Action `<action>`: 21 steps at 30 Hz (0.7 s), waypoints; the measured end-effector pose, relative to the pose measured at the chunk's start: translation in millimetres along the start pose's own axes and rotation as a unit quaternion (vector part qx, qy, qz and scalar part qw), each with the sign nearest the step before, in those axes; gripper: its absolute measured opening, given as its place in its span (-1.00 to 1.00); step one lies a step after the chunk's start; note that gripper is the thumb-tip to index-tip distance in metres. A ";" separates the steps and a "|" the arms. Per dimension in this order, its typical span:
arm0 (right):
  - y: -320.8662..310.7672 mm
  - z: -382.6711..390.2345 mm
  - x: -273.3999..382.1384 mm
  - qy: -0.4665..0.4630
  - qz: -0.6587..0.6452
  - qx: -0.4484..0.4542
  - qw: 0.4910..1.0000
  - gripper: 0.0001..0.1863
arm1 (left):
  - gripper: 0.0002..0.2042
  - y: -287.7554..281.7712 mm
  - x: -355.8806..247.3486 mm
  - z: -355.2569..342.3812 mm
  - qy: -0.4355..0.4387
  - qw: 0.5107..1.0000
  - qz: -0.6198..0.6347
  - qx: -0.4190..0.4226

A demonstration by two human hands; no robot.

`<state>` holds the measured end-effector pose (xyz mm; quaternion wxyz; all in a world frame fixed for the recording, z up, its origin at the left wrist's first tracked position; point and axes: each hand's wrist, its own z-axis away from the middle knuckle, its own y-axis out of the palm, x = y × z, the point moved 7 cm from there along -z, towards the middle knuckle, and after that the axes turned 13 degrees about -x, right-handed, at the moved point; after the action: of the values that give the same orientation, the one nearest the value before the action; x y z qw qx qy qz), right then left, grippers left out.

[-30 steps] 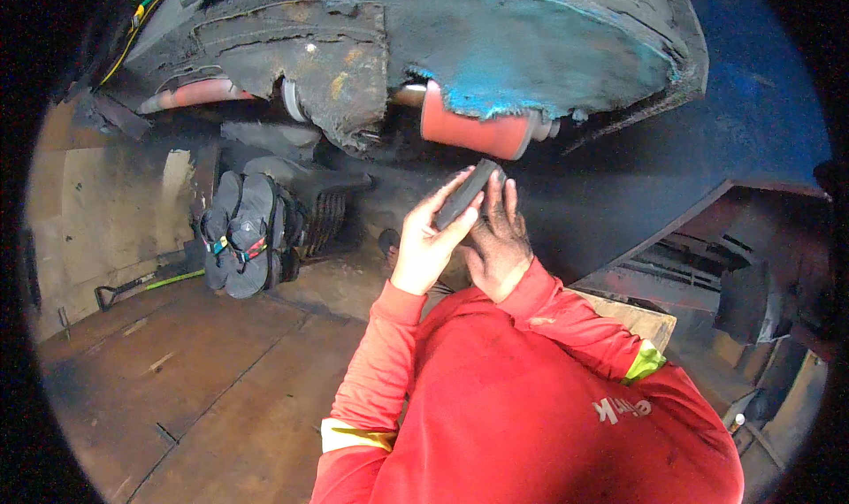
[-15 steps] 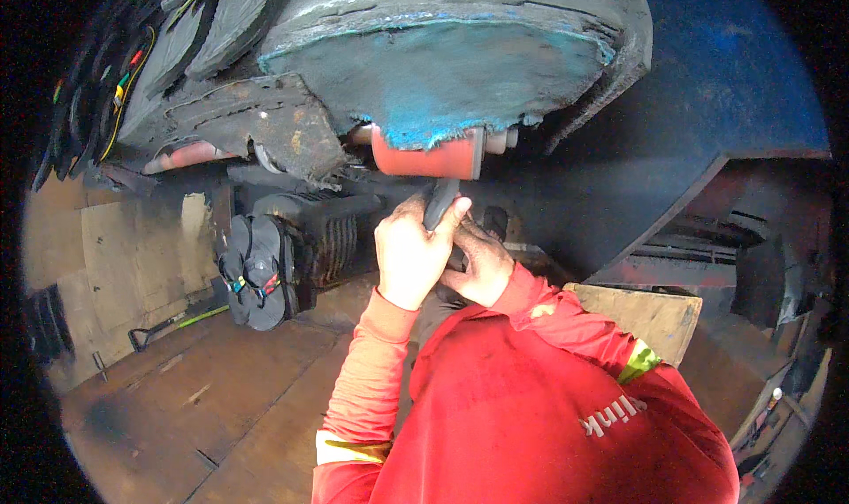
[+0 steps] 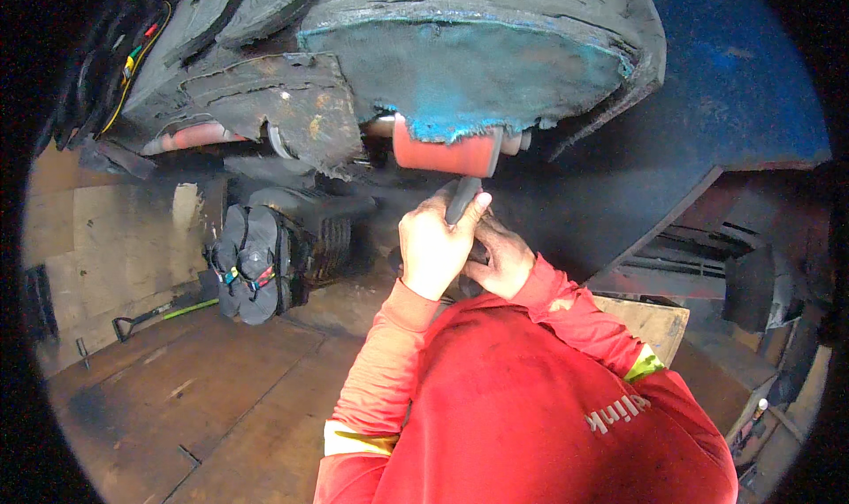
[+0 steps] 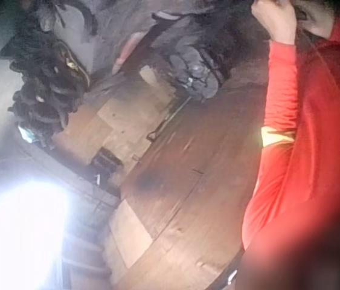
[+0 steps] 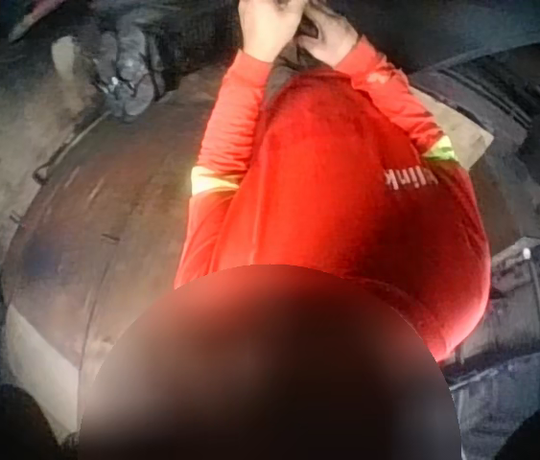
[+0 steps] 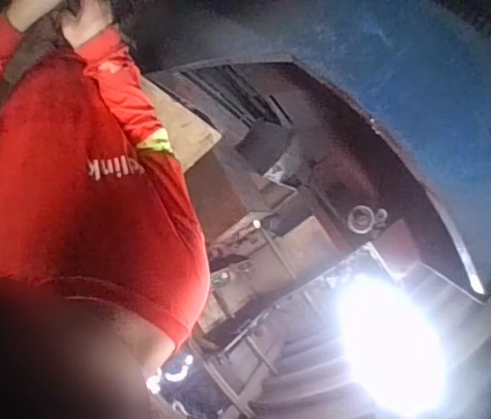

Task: The person repeatedly presses the soles of flip-flops against a rotating sanding drum to smooth the surface. They handle the sandals one at a time, rotating them to sand different areas, then place them on a nearby stack.

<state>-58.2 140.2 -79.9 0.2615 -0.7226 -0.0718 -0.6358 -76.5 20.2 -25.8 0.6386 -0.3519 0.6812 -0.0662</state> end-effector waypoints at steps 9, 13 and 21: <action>2.1 0.9 5.7 -0.069 0.077 -0.022 0.994 -0.25 | -0.69 -10.7 -1.3 5.5 0.021 0.999 0.038 -0.013; 4.0 1.8 8.1 -0.070 0.115 -0.049 0.990 -0.21 | -0.68 -17.0 -5.0 5.0 0.063 0.996 0.050 -0.030; 0.9 -5.9 8.1 -0.086 0.099 -0.024 0.991 -0.09 | -0.66 -10.4 -3.9 1.4 0.009 0.999 0.047 0.001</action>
<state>-61.5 134.9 -72.1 0.2984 -0.7841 -0.0068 -0.5442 -71.3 15.1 -17.2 0.6348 -0.3184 0.7028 -0.0400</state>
